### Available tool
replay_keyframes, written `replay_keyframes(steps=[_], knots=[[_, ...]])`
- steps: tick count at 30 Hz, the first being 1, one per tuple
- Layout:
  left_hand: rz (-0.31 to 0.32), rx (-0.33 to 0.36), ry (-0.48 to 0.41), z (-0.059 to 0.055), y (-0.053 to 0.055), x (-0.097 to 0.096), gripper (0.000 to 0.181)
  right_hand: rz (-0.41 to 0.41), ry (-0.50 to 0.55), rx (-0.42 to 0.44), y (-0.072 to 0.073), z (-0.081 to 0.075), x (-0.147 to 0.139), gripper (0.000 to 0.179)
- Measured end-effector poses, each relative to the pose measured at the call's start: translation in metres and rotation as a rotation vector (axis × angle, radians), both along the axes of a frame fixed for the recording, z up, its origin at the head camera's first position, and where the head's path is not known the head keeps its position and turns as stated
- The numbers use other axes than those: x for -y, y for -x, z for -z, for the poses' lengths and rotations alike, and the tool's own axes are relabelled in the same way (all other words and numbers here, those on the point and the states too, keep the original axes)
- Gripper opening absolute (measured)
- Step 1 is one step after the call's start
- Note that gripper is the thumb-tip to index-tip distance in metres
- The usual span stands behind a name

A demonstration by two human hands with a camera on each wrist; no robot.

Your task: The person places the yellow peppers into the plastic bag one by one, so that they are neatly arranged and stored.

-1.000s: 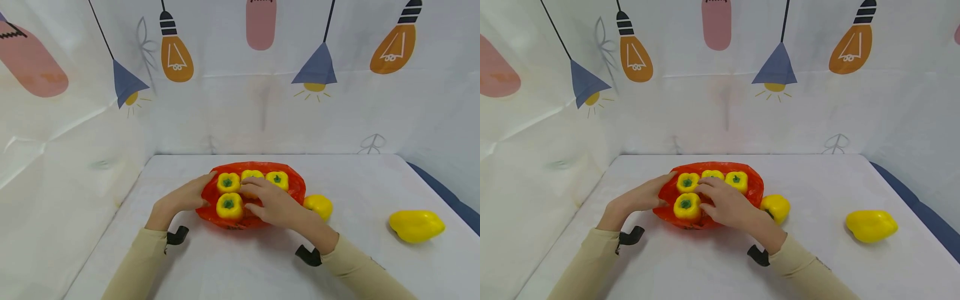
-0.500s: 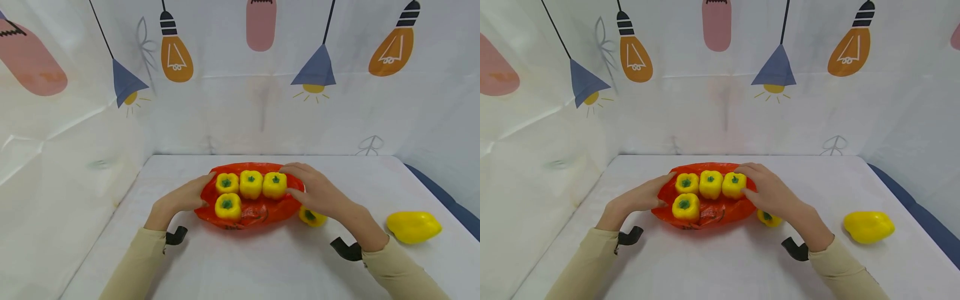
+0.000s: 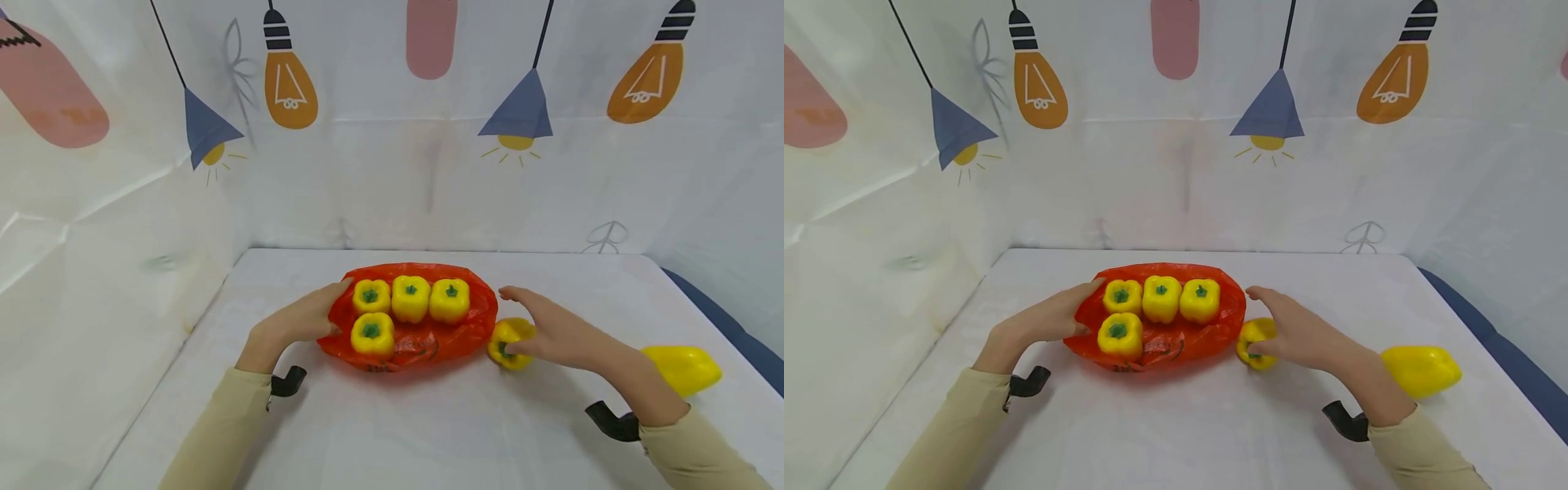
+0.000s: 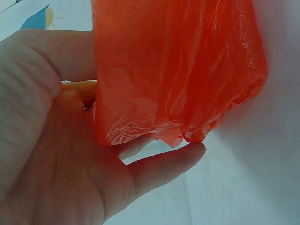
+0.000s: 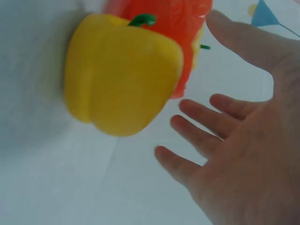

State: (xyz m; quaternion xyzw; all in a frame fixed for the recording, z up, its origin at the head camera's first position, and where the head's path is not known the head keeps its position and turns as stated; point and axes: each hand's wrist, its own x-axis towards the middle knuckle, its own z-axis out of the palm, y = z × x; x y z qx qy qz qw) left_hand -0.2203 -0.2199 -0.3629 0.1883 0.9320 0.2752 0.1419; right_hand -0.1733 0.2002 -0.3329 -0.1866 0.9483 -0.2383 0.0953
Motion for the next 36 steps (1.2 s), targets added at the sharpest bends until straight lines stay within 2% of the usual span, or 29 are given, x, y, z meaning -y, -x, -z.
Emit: replay_keyframes(steps=[3,7,16,26,31,36], knots=[[-0.015,0.010,0.025,0.001,0.001,-0.001,0.089,-0.026,-0.013,0.057,-0.002,0.007,-0.007,0.089],[-0.029,0.021,0.036,0.000,0.000,-0.001,0.089,-0.075,-0.022,0.097,-0.003,0.013,-0.012,0.084],[-0.035,0.024,0.027,-0.003,-0.003,0.000,0.087,-0.144,-0.157,0.034,-0.001,0.019,-0.008,0.073],[-0.007,0.007,0.021,-0.003,-0.001,-0.002,0.086,-0.144,-0.195,0.006,-0.001,0.016,-0.007,0.065],[0.012,-0.003,0.024,-0.002,0.000,-0.003,0.086,-0.123,-0.145,0.063,-0.004,0.005,-0.010,0.068],[-0.016,0.005,0.040,-0.001,0.000,-0.002,0.086,-0.167,-0.009,0.100,-0.006,-0.013,-0.010,0.068]])
